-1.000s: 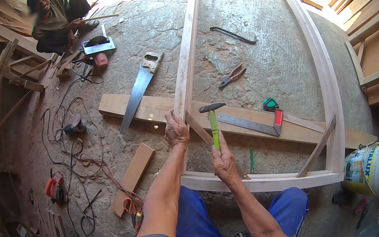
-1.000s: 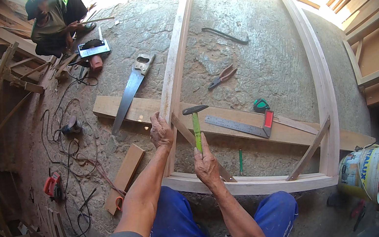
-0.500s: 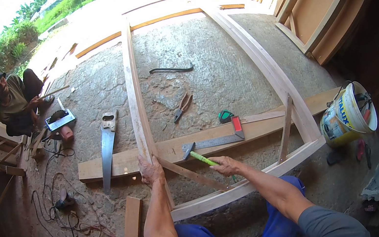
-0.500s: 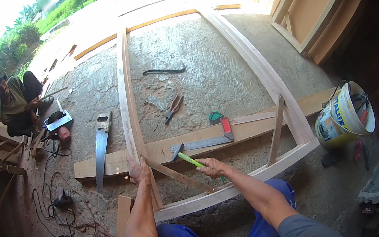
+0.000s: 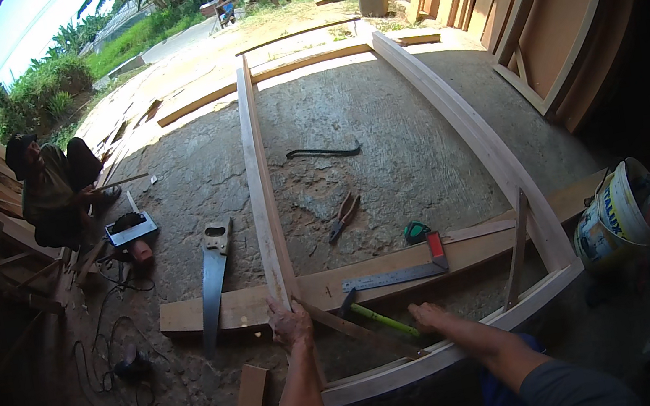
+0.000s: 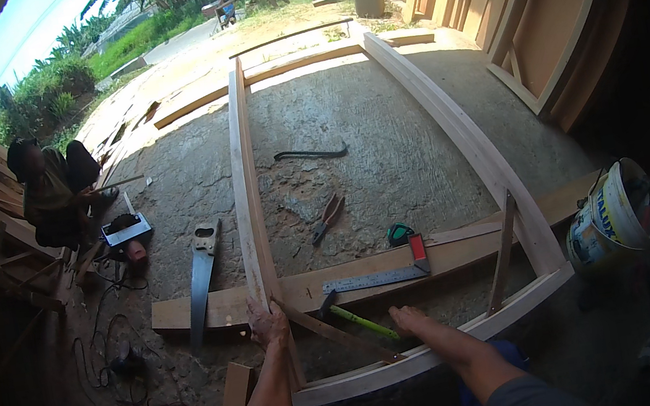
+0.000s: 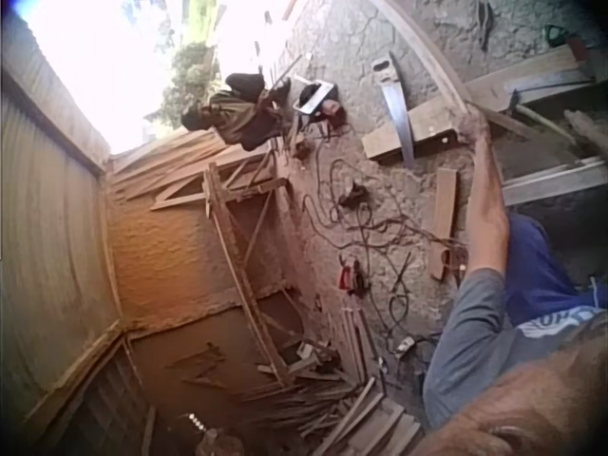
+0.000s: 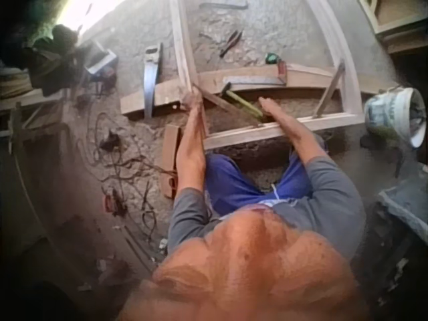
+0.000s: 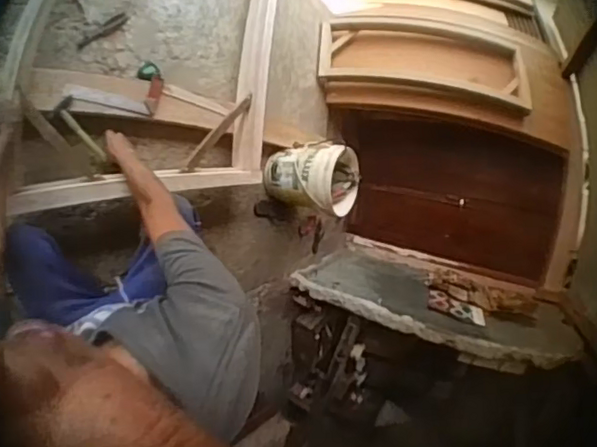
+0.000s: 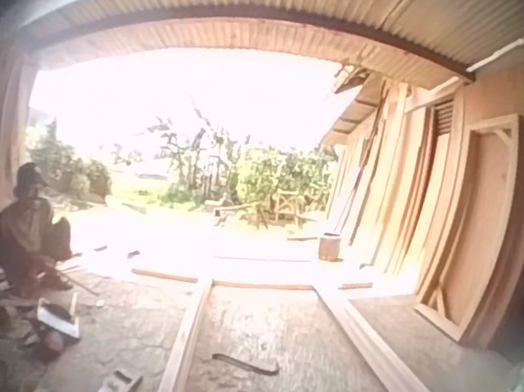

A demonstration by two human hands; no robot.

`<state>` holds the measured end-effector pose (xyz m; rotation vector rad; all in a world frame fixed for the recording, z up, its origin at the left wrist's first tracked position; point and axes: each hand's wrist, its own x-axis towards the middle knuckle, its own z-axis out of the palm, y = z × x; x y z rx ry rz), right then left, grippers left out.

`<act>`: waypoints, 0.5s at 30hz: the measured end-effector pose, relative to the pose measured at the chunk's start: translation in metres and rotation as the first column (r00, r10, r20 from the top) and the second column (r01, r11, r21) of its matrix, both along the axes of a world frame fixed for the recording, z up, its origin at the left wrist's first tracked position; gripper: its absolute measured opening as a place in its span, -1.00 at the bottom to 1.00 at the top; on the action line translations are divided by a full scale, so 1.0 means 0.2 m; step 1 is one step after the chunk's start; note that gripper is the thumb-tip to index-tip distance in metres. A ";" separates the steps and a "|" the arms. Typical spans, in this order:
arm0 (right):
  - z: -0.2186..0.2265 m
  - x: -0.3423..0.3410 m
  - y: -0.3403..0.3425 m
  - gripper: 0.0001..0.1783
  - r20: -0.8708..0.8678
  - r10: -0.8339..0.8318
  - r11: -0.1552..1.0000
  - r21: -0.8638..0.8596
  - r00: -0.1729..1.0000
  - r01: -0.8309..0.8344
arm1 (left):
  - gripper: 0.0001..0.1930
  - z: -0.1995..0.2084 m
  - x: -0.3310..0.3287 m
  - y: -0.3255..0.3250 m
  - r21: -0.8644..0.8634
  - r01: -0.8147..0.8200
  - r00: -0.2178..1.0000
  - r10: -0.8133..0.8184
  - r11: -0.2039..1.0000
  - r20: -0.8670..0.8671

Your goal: The person assembles a wooden frame by hammering nails, measuring and marking with a square, sawing wood pieces, and sanding the frame with an electric sander. The person works on the floor in a cluttered workshop.

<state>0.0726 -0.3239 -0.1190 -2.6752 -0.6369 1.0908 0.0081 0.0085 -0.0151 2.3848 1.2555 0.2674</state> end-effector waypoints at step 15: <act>0.29 0.31 -0.14 -0.42 0.517 0.123 0.974 0.100 0.847 -0.203 | -0.23 0.01 -0.02 0.03 -0.024 0.016 1.000 -0.016 1.000 0.023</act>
